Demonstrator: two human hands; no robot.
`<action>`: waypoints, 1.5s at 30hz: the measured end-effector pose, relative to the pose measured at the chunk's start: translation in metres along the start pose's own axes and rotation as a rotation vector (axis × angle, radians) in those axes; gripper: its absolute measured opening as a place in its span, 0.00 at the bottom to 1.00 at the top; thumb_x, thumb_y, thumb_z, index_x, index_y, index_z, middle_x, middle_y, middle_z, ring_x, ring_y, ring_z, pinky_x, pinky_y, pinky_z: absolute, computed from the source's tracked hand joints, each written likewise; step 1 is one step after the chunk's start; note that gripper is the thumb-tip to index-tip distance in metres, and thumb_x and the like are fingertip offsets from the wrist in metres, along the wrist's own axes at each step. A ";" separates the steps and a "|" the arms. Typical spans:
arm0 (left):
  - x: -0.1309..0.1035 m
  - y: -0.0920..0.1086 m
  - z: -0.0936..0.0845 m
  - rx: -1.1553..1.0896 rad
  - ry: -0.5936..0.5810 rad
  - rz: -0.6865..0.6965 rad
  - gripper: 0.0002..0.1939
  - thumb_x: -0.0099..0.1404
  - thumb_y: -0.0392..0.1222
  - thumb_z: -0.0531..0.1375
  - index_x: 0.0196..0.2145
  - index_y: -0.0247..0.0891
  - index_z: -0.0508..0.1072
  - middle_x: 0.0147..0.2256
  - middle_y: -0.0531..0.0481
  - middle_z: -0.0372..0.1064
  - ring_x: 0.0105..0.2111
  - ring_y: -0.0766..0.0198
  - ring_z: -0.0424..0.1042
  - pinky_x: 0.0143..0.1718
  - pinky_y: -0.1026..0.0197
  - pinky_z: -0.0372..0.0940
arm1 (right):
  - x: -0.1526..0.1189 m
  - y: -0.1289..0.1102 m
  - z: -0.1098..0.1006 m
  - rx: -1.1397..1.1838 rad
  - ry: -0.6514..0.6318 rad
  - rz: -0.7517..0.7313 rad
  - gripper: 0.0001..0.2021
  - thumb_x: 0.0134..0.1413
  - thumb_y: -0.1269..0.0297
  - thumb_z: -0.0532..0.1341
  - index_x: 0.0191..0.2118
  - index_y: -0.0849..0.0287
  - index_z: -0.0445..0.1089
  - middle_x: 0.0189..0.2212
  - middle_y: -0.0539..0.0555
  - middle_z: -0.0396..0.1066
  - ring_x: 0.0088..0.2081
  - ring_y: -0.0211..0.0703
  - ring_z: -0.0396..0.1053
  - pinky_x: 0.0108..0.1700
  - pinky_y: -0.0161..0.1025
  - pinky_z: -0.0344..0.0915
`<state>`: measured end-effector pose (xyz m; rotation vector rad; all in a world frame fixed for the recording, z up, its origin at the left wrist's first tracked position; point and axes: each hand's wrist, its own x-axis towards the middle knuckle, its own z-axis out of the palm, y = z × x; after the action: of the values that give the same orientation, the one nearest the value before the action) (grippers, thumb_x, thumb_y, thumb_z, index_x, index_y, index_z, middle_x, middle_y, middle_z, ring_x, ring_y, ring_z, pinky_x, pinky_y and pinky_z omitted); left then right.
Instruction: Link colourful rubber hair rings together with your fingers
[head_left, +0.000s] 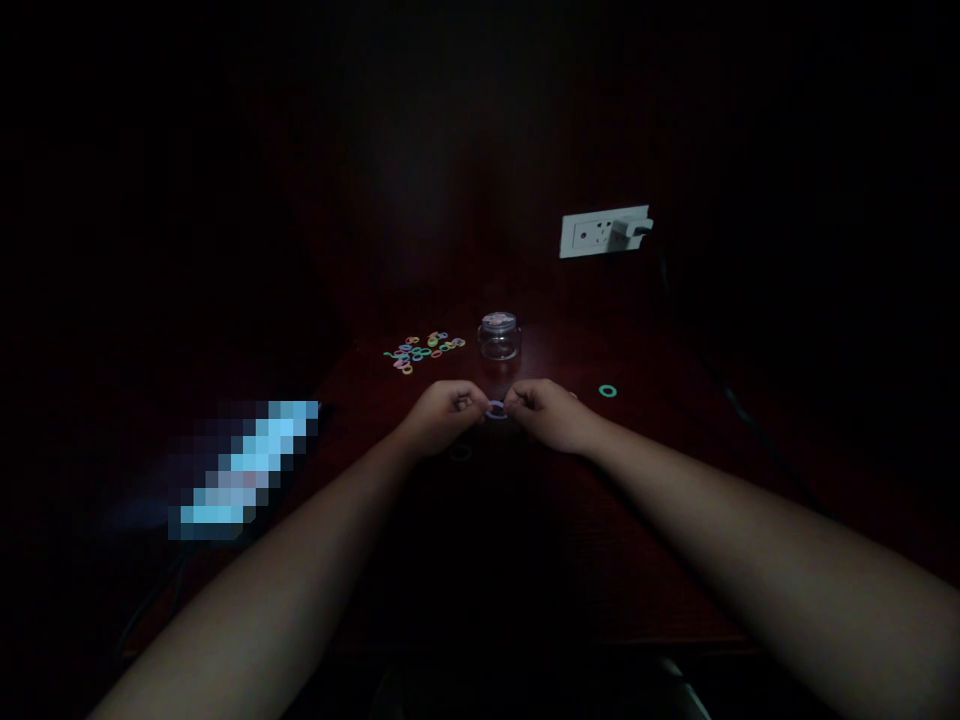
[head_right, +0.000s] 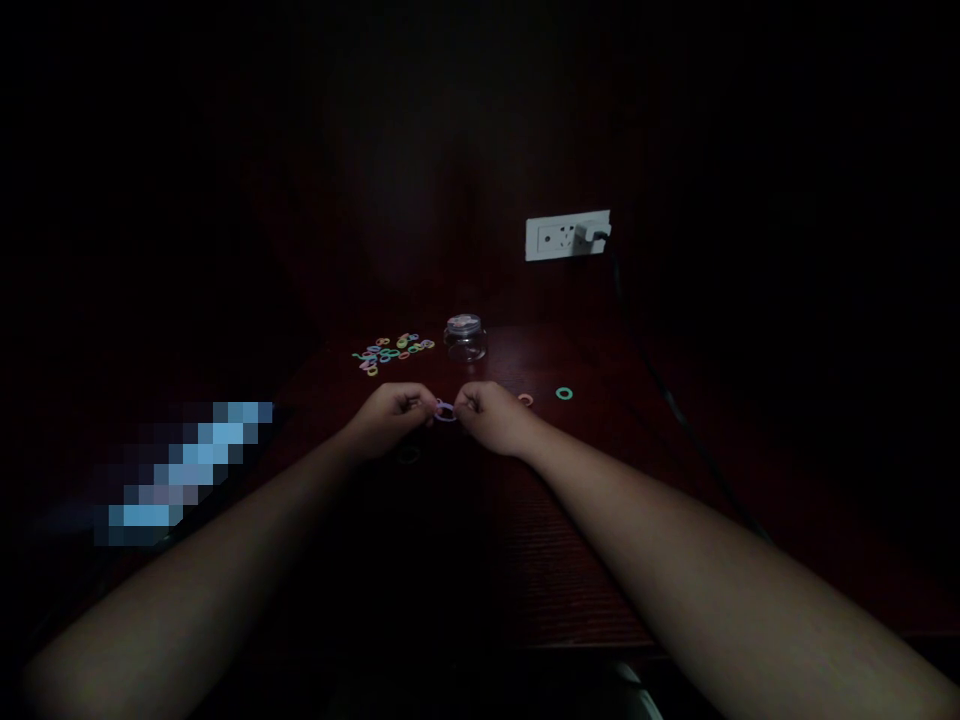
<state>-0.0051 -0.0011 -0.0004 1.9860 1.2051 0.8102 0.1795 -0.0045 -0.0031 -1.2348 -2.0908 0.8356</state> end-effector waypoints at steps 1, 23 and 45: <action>0.000 0.000 0.000 0.003 0.017 -0.002 0.10 0.57 0.42 0.54 0.28 0.32 0.70 0.23 0.51 0.66 0.22 0.71 0.62 0.23 0.69 0.55 | 0.001 0.001 0.001 0.009 0.027 -0.007 0.06 0.50 0.65 0.52 0.26 0.60 0.63 0.18 0.46 0.62 0.19 0.32 0.60 0.22 0.30 0.52; 0.003 0.006 0.007 0.288 0.067 0.040 0.14 0.56 0.38 0.53 0.38 0.40 0.75 0.29 0.52 0.73 0.25 0.69 0.67 0.27 0.67 0.58 | 0.012 0.006 0.002 0.033 0.091 0.273 0.11 0.52 0.61 0.56 0.23 0.61 0.63 0.16 0.51 0.68 0.12 0.31 0.61 0.12 0.27 0.53; 0.011 -0.027 -0.032 0.588 0.478 -0.086 0.18 0.59 0.35 0.49 0.45 0.36 0.70 0.47 0.46 0.67 0.48 0.59 0.65 0.53 0.58 0.58 | 0.013 0.015 -0.001 0.039 0.073 0.259 0.10 0.57 0.61 0.48 0.27 0.57 0.56 0.13 0.47 0.62 0.12 0.33 0.57 0.16 0.31 0.49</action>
<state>-0.0395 0.0255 -0.0015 2.2355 1.9750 1.0045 0.1826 0.0134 -0.0117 -1.5128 -1.8740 0.9238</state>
